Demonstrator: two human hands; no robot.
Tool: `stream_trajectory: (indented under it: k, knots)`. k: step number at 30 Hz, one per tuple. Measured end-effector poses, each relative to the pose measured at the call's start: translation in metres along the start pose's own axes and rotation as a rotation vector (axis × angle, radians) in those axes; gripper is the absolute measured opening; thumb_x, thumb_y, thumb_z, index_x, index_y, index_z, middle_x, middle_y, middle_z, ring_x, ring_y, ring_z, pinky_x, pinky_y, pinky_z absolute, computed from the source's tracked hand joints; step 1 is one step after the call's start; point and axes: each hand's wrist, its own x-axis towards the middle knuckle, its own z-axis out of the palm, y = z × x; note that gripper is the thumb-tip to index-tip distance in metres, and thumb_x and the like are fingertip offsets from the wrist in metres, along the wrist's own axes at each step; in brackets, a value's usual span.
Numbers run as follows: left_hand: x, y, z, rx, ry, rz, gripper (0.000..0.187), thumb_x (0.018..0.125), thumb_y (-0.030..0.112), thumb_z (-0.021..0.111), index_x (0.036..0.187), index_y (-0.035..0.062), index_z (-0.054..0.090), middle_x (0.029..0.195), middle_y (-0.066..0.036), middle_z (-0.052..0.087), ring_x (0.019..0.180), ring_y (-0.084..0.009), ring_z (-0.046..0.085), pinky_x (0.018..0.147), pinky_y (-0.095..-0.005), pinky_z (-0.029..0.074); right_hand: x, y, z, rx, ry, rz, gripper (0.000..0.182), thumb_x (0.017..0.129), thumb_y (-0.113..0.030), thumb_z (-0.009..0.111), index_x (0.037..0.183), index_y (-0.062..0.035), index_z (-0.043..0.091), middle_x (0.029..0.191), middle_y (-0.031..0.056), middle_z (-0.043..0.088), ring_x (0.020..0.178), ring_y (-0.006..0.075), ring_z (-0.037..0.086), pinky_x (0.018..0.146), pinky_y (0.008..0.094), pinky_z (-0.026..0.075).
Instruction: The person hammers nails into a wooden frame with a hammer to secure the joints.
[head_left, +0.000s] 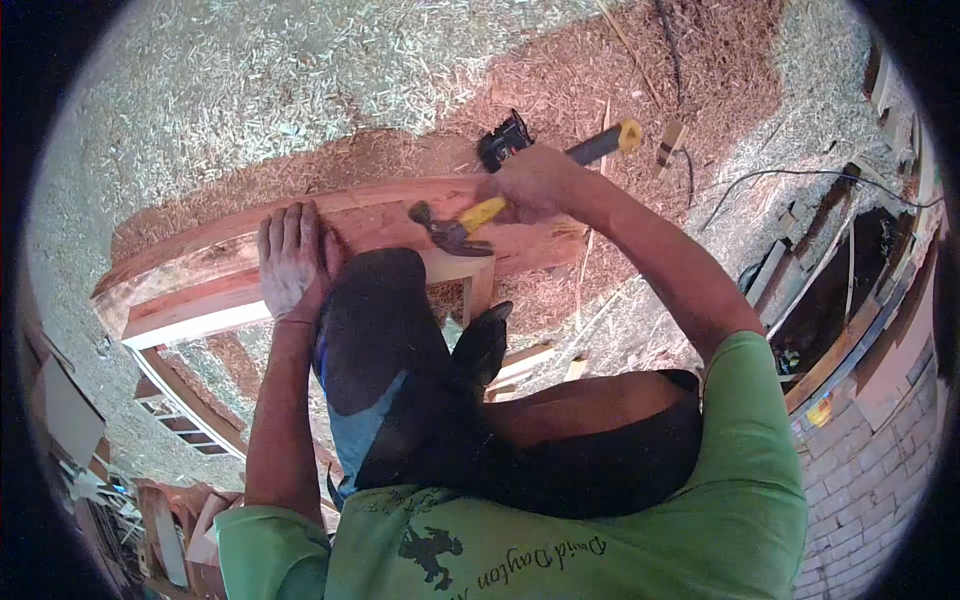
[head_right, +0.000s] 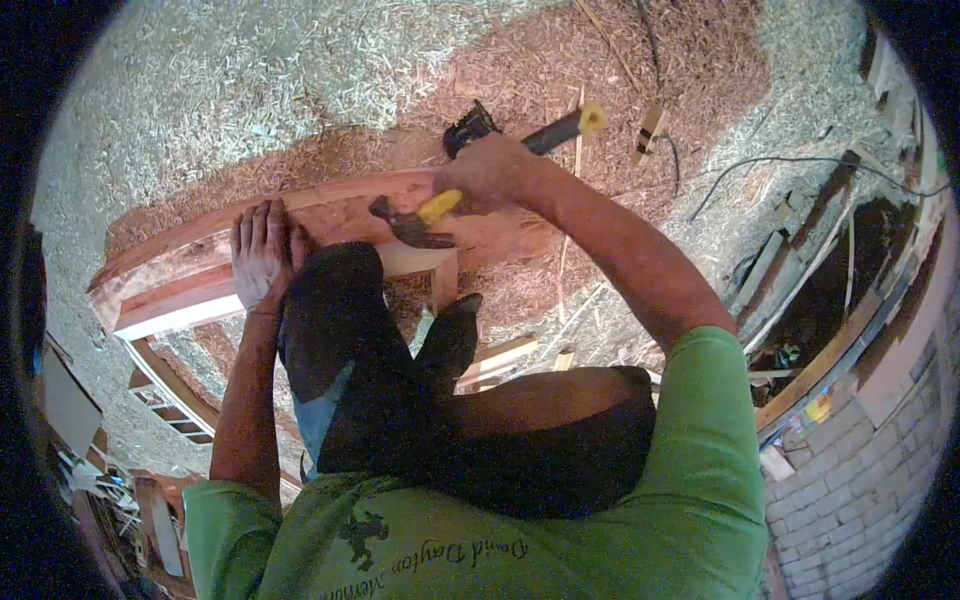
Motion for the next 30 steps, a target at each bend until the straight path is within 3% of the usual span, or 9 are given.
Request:
stream_trajectory:
  k: [5, 8, 11, 17, 20, 23, 26, 29, 30]
  knots:
    - [-0.004, -0.002, 0.003, 0.012, -0.01, -0.015, 0.052, 0.1, 0.03, 0.061, 0.144, 0.0018, 0.06, 0.141, -0.019, 0.065, 0.137, -0.0376, 0.056, 0.125, -0.0547, 0.035, -0.015, 0.004, 0.012, -0.106, 0.058, 0.035, 0.023, 0.087, -0.027, 0.077, 0.109, -0.0211, 0.074, 0.086, 0.0118, 0.077, 0.081, 0.037, 0.077, 0.068, 0.0527, 0.059]
    - [-0.002, -0.002, 0.005, 0.012, -0.018, -0.007, 0.053, 0.1, 0.03, 0.061, 0.145, 0.0026, 0.059, 0.142, -0.018, 0.065, 0.139, -0.0371, 0.055, 0.125, -0.0544, 0.034, -0.025, -0.001, 0.03, -0.159, 0.254, 0.008, 0.02, 0.089, -0.026, 0.075, 0.108, -0.0198, 0.074, 0.087, 0.0116, 0.077, 0.082, 0.0357, 0.078, 0.069, 0.0511, 0.06]
    - [-0.001, -0.001, 0.002, 0.014, -0.026, -0.022, 0.053, 0.1, 0.031, 0.061, 0.146, 0.0034, 0.059, 0.142, -0.017, 0.065, 0.139, -0.037, 0.055, 0.126, -0.0541, 0.033, -0.036, -0.02, 0.029, -0.172, 0.296, 0.085, 0.018, 0.091, -0.023, 0.071, 0.108, -0.0184, 0.074, 0.089, 0.0105, 0.077, 0.086, 0.0334, 0.078, 0.071, 0.0494, 0.061]
    - [0.0, 0.0, 0.001, 0.005, -0.027, -0.03, 0.052, 0.1, 0.031, 0.062, 0.144, 0.0035, 0.061, 0.142, -0.017, 0.065, 0.138, -0.0363, 0.055, 0.126, -0.0537, 0.034, -0.053, -0.056, 0.029, -0.297, 0.402, 0.208, 0.029, 0.09, -0.027, 0.07, 0.118, -0.0185, 0.072, 0.095, 0.0063, 0.077, 0.093, 0.029, 0.077, 0.076, 0.0464, 0.06]
    - [-0.003, 0.0, -0.001, 0.015, -0.025, -0.029, 0.05, 0.1, 0.029, 0.063, 0.142, 0.003, 0.062, 0.141, -0.017, 0.066, 0.137, -0.0359, 0.057, 0.125, -0.0538, 0.035, -0.04, -0.059, 0.011, -0.145, 0.309, 0.19, 0.025, 0.092, -0.026, 0.068, 0.114, -0.0179, 0.076, 0.1, 0.008, 0.079, 0.095, 0.0288, 0.078, 0.078, 0.0463, 0.06]
    - [0.001, 0.0, 0.005, 0.008, 0.014, -0.002, 0.049, 0.1, 0.028, 0.064, 0.141, 0.0026, 0.063, 0.139, -0.017, 0.067, 0.135, -0.0356, 0.058, 0.124, -0.0539, 0.037, -0.017, -0.082, -0.028, -0.284, -0.05, 0.21, 0.023, 0.094, -0.029, 0.068, 0.107, -0.0163, 0.08, 0.101, 0.0117, 0.08, 0.096, 0.0312, 0.078, 0.079, 0.0466, 0.06]
    - [0.002, 0.0, 0.001, 0.017, 0.023, -0.004, 0.048, 0.099, 0.028, 0.064, 0.141, 0.0023, 0.063, 0.139, -0.017, 0.067, 0.134, -0.0354, 0.059, 0.123, -0.0538, 0.038, -0.03, -0.067, -0.001, -0.038, 0.181, 0.381, 0.025, 0.096, -0.035, 0.068, 0.098, -0.0135, 0.081, 0.097, 0.012, 0.08, 0.095, 0.0333, 0.077, 0.08, 0.0481, 0.06]
    - [-0.003, -0.001, 0.004, 0.022, 0.013, 0.0, 0.049, 0.099, 0.028, 0.064, 0.142, 0.0025, 0.062, 0.139, -0.017, 0.067, 0.135, -0.0353, 0.058, 0.124, -0.0538, 0.037, -0.058, -0.046, 0.034, 0.045, 0.48, 0.316, 0.032, 0.098, -0.042, 0.068, 0.103, -0.0134, 0.081, 0.093, 0.0107, 0.08, 0.094, 0.0347, 0.077, 0.081, 0.0488, 0.059]
    - [-0.001, -0.001, 0.005, 0.025, 0.011, -0.005, 0.05, 0.099, 0.029, 0.064, 0.142, 0.0026, 0.061, 0.14, -0.017, 0.066, 0.136, -0.0354, 0.058, 0.124, -0.0541, 0.036, -0.056, -0.042, 0.037, 0.045, 0.426, 0.359, 0.033, 0.098, -0.043, 0.068, 0.105, -0.0141, 0.081, 0.094, 0.0101, 0.079, 0.093, 0.0346, 0.077, 0.081, 0.0488, 0.059]
